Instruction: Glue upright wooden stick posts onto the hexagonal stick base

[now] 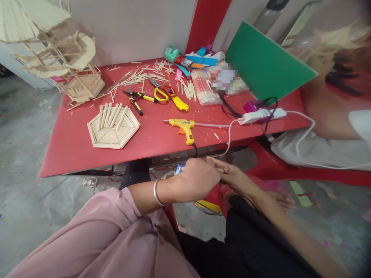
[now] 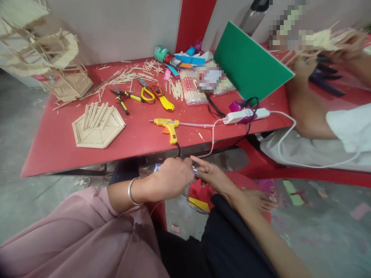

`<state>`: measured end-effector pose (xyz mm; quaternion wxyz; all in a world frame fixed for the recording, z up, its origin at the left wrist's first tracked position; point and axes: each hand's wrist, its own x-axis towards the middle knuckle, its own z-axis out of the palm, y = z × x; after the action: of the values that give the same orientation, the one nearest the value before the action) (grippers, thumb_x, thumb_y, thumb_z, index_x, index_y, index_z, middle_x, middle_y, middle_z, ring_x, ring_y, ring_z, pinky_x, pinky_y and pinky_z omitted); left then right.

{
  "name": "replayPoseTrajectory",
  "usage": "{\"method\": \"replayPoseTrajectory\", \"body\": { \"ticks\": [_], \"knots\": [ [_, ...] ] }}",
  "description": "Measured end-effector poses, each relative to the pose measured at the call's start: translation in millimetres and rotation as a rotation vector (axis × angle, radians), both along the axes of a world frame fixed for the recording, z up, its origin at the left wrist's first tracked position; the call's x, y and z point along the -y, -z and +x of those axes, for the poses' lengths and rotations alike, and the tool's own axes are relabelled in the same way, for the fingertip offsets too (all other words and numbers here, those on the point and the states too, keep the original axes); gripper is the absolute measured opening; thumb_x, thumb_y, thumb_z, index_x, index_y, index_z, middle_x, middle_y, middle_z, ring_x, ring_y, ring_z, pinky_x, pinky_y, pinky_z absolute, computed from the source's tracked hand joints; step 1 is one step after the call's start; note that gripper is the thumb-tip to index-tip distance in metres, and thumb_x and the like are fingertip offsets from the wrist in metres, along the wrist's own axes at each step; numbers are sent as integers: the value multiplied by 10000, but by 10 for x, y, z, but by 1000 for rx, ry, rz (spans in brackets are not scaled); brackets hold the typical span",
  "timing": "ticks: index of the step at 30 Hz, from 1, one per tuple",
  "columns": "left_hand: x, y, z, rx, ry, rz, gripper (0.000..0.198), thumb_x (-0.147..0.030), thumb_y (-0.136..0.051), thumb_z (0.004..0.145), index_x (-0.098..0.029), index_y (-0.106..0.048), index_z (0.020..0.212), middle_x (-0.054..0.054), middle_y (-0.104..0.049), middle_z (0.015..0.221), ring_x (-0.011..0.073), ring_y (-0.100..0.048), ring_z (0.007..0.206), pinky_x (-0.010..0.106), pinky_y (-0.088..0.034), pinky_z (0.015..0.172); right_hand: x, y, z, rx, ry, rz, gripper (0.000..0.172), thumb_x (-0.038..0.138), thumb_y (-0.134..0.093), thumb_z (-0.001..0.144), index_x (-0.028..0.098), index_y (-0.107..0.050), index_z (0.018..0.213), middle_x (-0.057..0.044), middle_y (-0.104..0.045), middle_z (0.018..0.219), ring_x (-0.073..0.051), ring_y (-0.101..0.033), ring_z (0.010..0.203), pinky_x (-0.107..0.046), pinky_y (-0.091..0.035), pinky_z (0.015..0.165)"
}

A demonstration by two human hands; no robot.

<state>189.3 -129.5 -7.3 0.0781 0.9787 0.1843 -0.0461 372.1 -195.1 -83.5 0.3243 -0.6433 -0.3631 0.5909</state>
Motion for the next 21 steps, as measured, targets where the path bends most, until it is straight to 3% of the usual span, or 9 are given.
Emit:
{"method": "replayPoseTrajectory", "body": {
  "ticks": [3, 6, 12, 18, 21],
  "knots": [
    [-23, 26, -7, 48, 13, -42, 231, -145, -550, 872, -61, -703, 1023, 167, -656, 927, 249, -681, 766, 292, -499, 546, 6, -102, -9, 42, -45, 24, 946, 494, -757, 730, 128, -377, 1515, 66, -555, 501, -81, -389, 446, -208, -309, 445],
    [-40, 41, -30, 89, -22, -72, 219, -152, -535, 866, -74, -699, 988, 158, -669, 925, 245, -683, 765, 295, -498, 550, 11, -168, -13, 18, -4, 62, 1001, 496, -760, 730, 133, -306, 1545, 66, -558, 505, -70, -349, 435, -199, -257, 433],
    [-2, 81, -11, 135, -4, -77, 228, -153, -555, 819, -68, -684, 986, 161, -678, 925, 246, -683, 762, 306, -503, 563, 46, -130, -36, -133, 1, 15, 1174, 490, -788, 707, 141, -93, 1586, 91, -538, 479, -60, -290, 384, -192, -176, 416],
    [-8, 151, -12, 137, -50, -112, 241, -154, -561, 804, -73, -654, 1012, 157, -670, 950, 255, -683, 775, 327, -517, 581, 27, -104, -34, -121, 104, 117, 1206, 385, -856, 634, 181, -141, 1584, 104, -530, 493, -72, -350, 423, -193, -243, 449],
    [-45, 177, -38, 165, -59, -153, 262, -190, -571, 802, -90, -639, 1035, 142, -673, 984, 254, -683, 800, 336, -530, 608, 29, -144, 11, -124, 75, 94, 1161, 389, -850, 644, 195, -187, 1578, 83, -571, 529, -85, -406, 444, -196, -262, 450]
  ]
}}
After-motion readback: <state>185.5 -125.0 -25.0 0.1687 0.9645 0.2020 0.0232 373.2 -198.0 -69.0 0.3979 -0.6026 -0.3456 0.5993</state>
